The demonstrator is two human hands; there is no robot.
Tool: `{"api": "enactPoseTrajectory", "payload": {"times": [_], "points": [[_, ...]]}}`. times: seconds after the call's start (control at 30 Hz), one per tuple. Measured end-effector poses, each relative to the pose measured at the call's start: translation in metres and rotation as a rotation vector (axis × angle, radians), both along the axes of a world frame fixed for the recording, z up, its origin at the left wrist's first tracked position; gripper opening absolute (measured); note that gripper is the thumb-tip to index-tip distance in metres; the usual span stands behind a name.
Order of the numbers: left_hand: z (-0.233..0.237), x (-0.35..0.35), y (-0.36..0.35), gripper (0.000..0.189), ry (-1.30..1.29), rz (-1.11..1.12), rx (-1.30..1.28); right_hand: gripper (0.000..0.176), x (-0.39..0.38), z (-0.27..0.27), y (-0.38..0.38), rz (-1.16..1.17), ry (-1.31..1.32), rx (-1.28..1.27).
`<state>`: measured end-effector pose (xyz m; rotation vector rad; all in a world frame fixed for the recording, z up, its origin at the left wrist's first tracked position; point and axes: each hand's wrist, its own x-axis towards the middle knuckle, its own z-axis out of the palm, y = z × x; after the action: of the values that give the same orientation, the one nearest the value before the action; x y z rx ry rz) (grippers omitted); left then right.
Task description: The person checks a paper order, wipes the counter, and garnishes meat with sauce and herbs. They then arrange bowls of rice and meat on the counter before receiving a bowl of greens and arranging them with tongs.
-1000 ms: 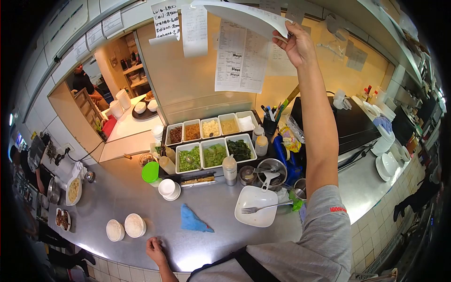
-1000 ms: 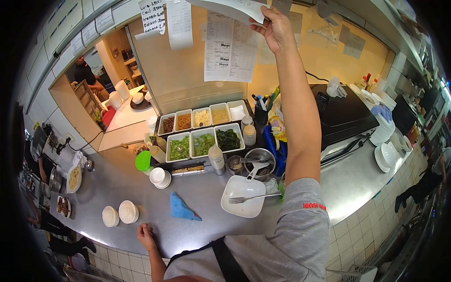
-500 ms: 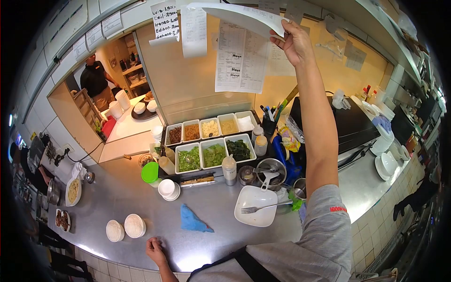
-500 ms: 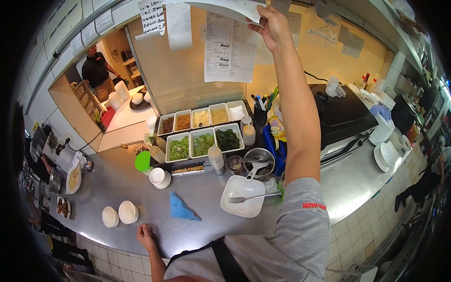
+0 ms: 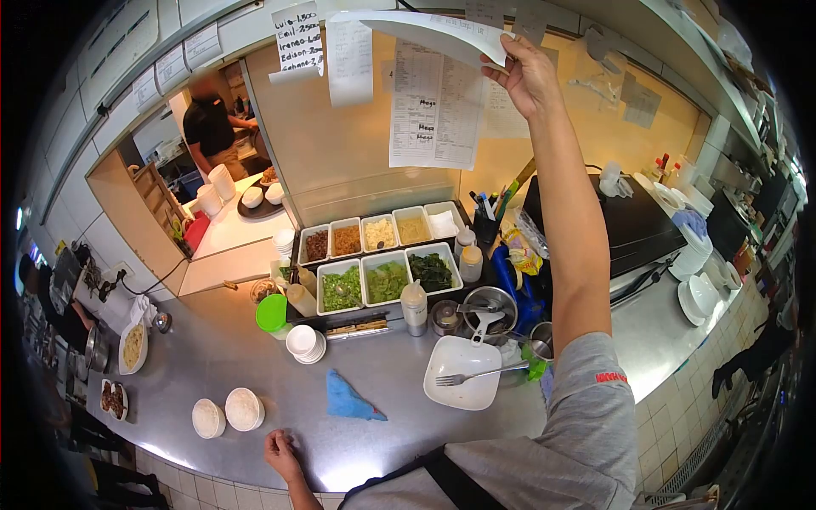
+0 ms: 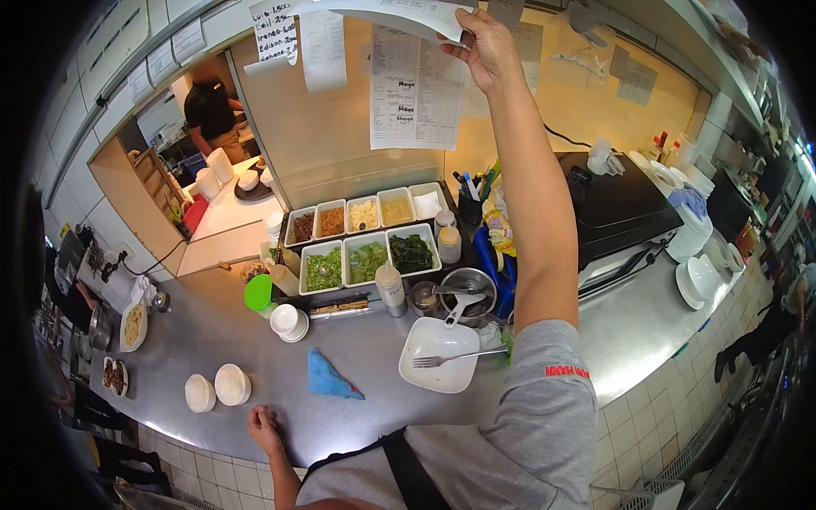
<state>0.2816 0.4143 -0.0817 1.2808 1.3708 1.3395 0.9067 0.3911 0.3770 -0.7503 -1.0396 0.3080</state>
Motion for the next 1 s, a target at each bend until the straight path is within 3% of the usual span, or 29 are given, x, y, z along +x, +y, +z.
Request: {"api": "enactPoseTrajectory", "payload": {"times": [1.0], "points": [[0.001, 0.002, -0.001, 0.014, 0.015, 0.015, 0.03, 0.014, -0.021, 0.006, -0.007, -0.026, 0.02, -0.023]]}}
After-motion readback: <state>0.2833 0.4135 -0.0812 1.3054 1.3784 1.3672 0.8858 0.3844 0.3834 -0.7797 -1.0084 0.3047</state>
